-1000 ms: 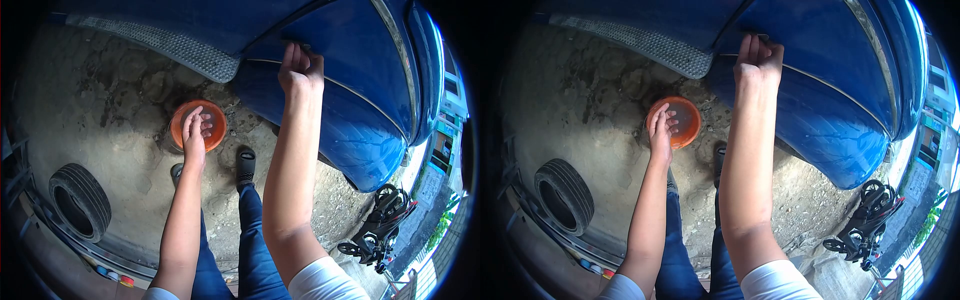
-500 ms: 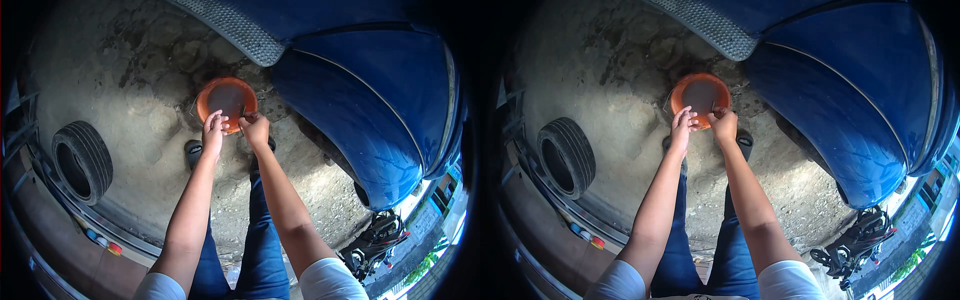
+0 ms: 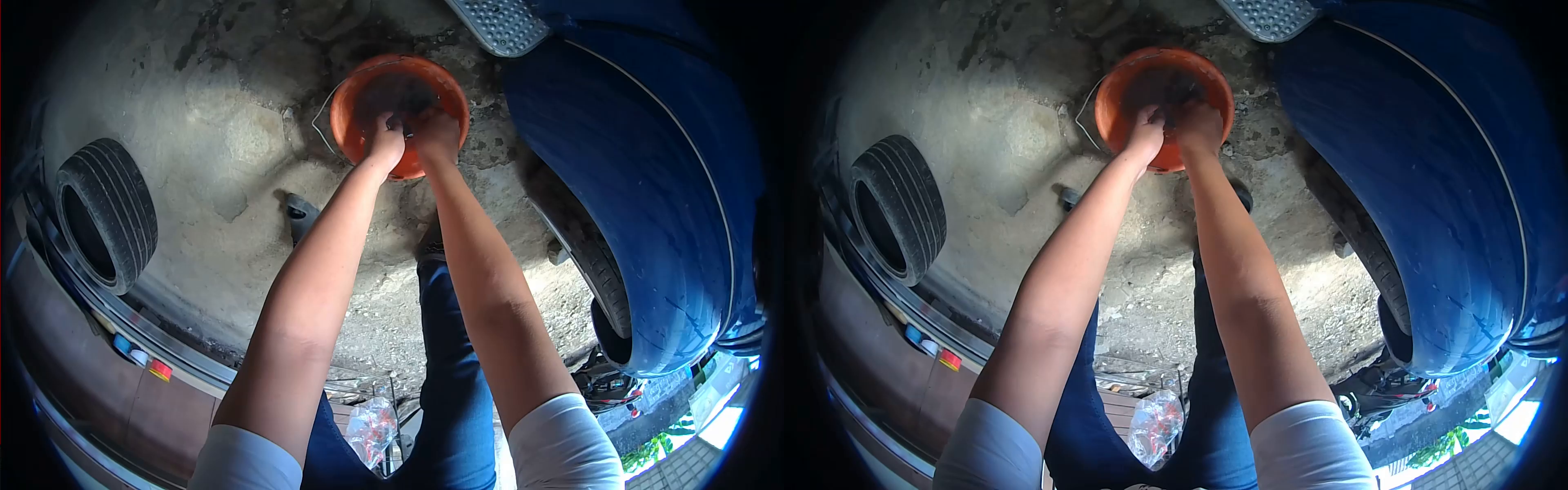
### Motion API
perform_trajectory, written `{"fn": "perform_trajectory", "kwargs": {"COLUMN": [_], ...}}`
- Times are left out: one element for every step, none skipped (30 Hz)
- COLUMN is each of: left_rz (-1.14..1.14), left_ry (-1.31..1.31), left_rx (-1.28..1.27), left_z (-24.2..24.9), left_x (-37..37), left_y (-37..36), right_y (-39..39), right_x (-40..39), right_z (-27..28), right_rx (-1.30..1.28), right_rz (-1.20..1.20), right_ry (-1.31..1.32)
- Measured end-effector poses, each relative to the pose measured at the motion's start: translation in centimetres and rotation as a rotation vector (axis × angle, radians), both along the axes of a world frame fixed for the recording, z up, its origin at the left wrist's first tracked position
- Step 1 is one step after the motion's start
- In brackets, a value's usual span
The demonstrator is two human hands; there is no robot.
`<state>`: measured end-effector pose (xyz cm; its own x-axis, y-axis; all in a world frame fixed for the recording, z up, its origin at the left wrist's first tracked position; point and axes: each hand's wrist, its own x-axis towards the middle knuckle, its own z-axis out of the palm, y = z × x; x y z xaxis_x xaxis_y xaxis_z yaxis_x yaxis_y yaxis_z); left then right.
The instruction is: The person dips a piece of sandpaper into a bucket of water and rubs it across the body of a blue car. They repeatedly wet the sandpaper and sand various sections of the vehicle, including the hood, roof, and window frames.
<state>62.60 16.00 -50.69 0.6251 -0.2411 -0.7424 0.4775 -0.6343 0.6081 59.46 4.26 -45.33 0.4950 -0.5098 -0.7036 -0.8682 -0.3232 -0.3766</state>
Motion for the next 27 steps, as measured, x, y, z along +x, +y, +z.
{"fn": "perform_trajectory", "kwargs": {"left_rz": [-0.059,-0.219,-0.378,-0.537,-0.519,-0.500,-0.482,-0.528,-0.576,-0.624,-0.622,-0.620,-0.618,-0.524,-0.428,-0.330,-0.250,-0.171,-0.093,-0.041,0.090,0.136,0.179,0.110,0.040,-0.038,0.046], "left_ry": [-0.029,-0.062,-0.097,-0.130,-0.079,-0.034,0.011,-0.009,-0.031,-0.052,-0.083,-0.115,-0.146,-0.107,-0.068,-0.033,-0.005,0.020,0.044,0.186,0.183,0.175,0.170,0.025,-0.123,-0.277,-0.256], "left_rx": [0.068,0.151,0.231,0.310,0.335,0.356,0.376,0.416,0.455,0.496,0.496,0.496,0.498,0.460,0.421,0.381,0.311,0.239,0.165,0.104,0.029,-0.015,-0.060,-0.059,-0.063,-0.058,-0.116], "left_z": [-2.1,-3.4,-4.4,-4.6,-4.5,-3.9,-3.8,-3.7,-3.8,-4.1,-4.4,-4.8,-4.9,-4.9,-4.5,-3.6,-3.0,-3.8,-1.5,0.9,2.9,3.6,4.4,4.9,4.9,4.8,5.4], "left_x": [0.0,0.2,0.7,0.9,0.9,1.5,1.8,1.9,2.1,2.0,2.0,2.0,1.9,1.7,1.6,1.7,1.5,0.6,1.1,1.5,1.1,0.7,0.3,-0.3,-0.7,-1.3,-1.9], "left_y": [-0.4,-0.7,-0.9,-1.1,-1.1,-1.6,-1.9,-1.8,-1.6,-1.1,-0.9,-0.8,-0.5,-0.3,0.0,0.2,0.5,1.4,1.2,1.0,0.9,1.1,1.3,1.8,2.2,3.1,3.5], "right_y": [-0.1,0.0,0.1,0.4,0.9,1.1,1.3,1.5,1.5,1.5,1.6,1.6,1.6,1.4,1.3,1.2,1.0,0.5,0.1,-0.1,-0.1,0.4,1.1,1.3,1.3,1.6,2.2], "right_x": [0.0,-0.2,-0.3,0.1,0.7,1.2,1.1,0.9,0.4,-0.3,-0.7,-0.6,-0.7,-0.8,-1.1,-1.6,-2.0,-2.2,-2.3,-2.9,-3.0,-3.6,-4.2,-4.8,-4.5,-4.2,-4.2], "right_z": [-1.8,-4.0,-5.5,-5.8,-6.1,-6.4,-6.7,-7.0,-7.3,-8.6,-9.9,-9.6,-9.2,-8.6,-7.9,-7.4,-6.6,-5.8,-4.0,-1.9,0.2,1.0,2.0,3.0,4.5,6.1,7.9], "right_rx": [-0.082,-0.165,-0.249,-0.226,-0.203,-0.186,-0.145,-0.103,-0.061,-0.104,-0.146,-0.185,-0.146,-0.108,-0.069,-0.021,0.026,0.072,0.095,0.119,0.142,0.169,0.197,0.221,0.168,0.115,0.062], "right_rz": [0.007,0.015,0.026,0.023,0.018,0.014,-0.052,-0.119,-0.189,-0.069,0.052,0.174,0.068,-0.037,-0.141,-0.148,-0.153,-0.158,-0.192,-0.226,-0.259,-0.341,-0.424,-0.506,-0.448,-0.394,-0.344], "right_ry": [-0.027,-0.054,-0.084,-0.035,0.015,0.060,0.034,0.010,-0.014,0.018,0.046,0.073,0.001,-0.072,-0.144,-0.156,-0.172,-0.190,-0.197,-0.204,-0.212,-0.335,-0.457,-0.579,-0.542,-0.498,-0.449]}}
